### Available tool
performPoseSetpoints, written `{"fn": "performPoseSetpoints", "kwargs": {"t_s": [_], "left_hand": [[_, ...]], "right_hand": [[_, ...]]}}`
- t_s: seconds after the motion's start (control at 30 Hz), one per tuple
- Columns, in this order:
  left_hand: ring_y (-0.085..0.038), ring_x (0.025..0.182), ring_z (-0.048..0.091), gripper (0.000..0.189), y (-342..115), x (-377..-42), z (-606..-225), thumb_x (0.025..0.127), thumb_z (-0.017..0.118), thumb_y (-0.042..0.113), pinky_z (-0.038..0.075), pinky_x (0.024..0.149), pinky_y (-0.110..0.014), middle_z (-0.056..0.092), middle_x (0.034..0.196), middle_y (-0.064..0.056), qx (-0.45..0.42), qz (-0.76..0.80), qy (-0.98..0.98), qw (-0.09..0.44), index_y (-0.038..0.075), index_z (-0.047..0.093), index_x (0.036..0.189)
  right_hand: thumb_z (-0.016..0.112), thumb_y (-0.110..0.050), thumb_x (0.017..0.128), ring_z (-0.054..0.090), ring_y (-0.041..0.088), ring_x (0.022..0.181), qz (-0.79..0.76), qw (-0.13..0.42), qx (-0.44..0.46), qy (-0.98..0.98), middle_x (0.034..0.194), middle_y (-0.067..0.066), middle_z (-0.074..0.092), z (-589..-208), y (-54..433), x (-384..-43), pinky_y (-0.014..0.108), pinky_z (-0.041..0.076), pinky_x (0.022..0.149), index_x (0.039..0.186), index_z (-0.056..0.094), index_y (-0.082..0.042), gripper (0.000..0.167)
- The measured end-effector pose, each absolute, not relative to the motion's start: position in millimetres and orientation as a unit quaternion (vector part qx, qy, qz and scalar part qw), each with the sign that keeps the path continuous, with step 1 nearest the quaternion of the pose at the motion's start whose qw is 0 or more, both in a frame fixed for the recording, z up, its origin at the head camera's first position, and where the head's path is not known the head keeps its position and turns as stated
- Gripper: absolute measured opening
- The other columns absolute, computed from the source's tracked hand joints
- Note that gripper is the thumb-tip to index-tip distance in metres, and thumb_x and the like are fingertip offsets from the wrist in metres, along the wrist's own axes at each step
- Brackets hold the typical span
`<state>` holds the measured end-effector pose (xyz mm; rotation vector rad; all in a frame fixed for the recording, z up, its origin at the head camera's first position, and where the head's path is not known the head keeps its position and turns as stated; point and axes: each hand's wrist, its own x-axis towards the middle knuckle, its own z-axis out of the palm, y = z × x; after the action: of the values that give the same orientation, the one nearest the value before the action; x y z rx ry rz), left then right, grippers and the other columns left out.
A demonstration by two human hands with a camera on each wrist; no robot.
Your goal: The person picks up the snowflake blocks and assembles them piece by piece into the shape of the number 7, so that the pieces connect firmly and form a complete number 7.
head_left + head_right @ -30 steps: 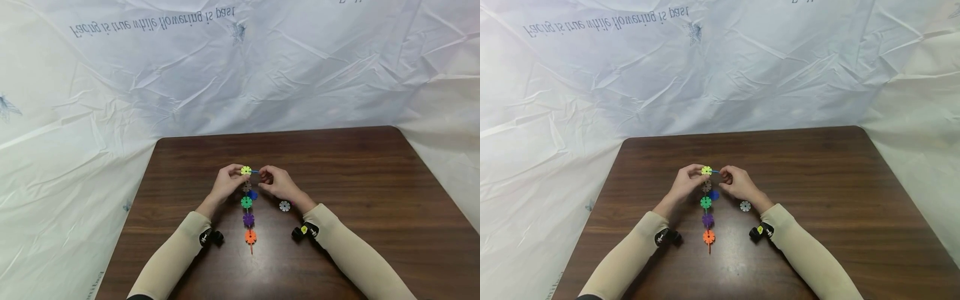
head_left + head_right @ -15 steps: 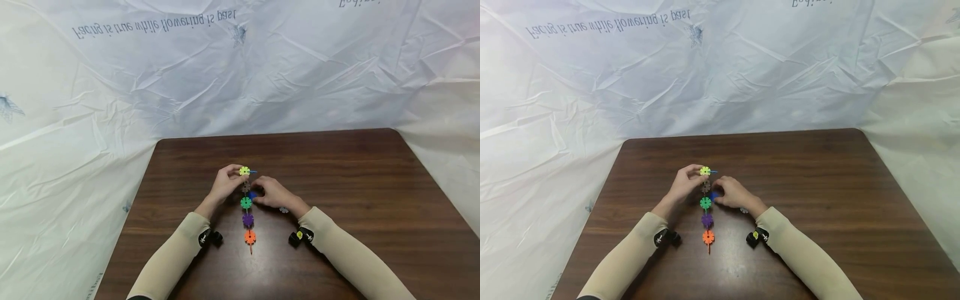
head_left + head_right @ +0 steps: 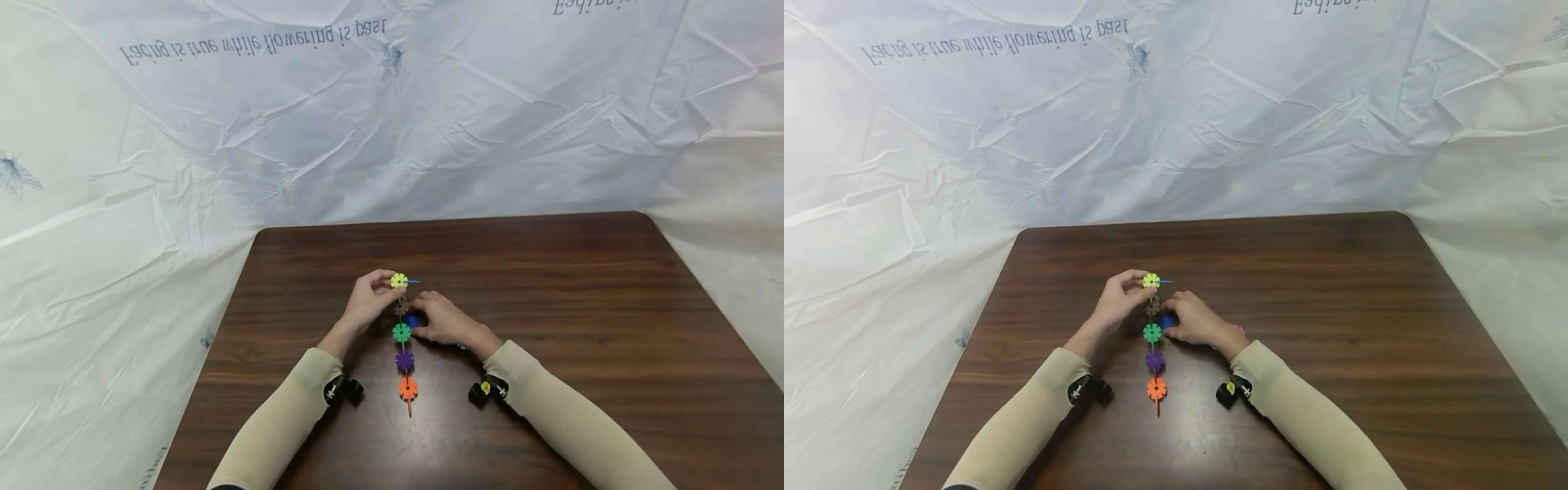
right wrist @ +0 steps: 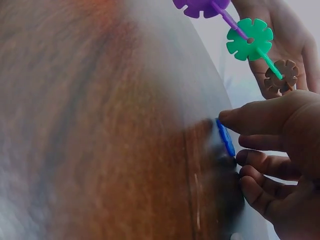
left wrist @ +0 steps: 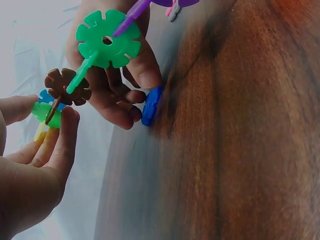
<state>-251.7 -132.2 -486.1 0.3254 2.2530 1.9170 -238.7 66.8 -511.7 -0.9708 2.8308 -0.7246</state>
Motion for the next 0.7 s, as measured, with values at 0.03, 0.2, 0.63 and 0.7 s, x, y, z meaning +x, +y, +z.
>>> {"fn": "performPoseSetpoints", "kwargs": {"t_s": [0.03,0.2,0.63,0.7], "left_hand": [[-0.017,0.089,0.069,0.040,-132.0,-251.6,-485.9,0.090,0.070,0.015,0.054,0.083,-0.049,0.066,0.110,-0.016,0.109,0.642,0.754,0.081,0.004,0.059,0.127],[-0.016,0.087,0.069,0.038,-131.6,-251.2,-486.5,0.090,0.070,0.013,0.055,0.081,-0.047,0.066,0.108,-0.014,0.111,0.642,0.754,0.077,0.006,0.059,0.126],[-0.018,0.089,0.068,0.042,-131.2,-247.7,-483.8,0.091,0.070,0.014,0.055,0.080,-0.044,0.065,0.109,-0.015,0.113,0.637,0.758,0.083,0.004,0.057,0.130],[-0.017,0.087,0.068,0.042,-130.4,-248.1,-484.1,0.091,0.069,0.013,0.056,0.076,-0.039,0.065,0.107,-0.014,0.113,0.634,0.761,0.082,0.004,0.057,0.130]], "right_hand": [[0.076,-0.026,0.084,0.056,0.024,0.106,-0.234,0.031,-0.316,0.919,0.115,0.008,0.062,-511.6,66.7,-238.4,0.042,0.048,0.090,0.122,0.065,-0.006,0.044],[0.074,-0.025,0.086,0.057,0.023,0.105,-0.221,0.033,-0.322,0.920,0.115,0.007,0.063,-511.9,65.6,-238.6,0.040,0.049,0.088,0.119,0.068,-0.007,0.038],[0.075,-0.025,0.082,0.061,0.014,0.088,-0.254,0.005,-0.320,0.913,0.104,0.004,0.065,-514.5,71.1,-239.0,0.028,0.052,0.074,0.113,0.072,-0.008,0.035],[0.075,-0.025,0.082,0.060,0.013,0.085,-0.260,0.003,-0.317,0.912,0.103,0.003,0.064,-514.3,73.6,-239.7,0.026,0.052,0.072,0.112,0.072,-0.010,0.033]]}}
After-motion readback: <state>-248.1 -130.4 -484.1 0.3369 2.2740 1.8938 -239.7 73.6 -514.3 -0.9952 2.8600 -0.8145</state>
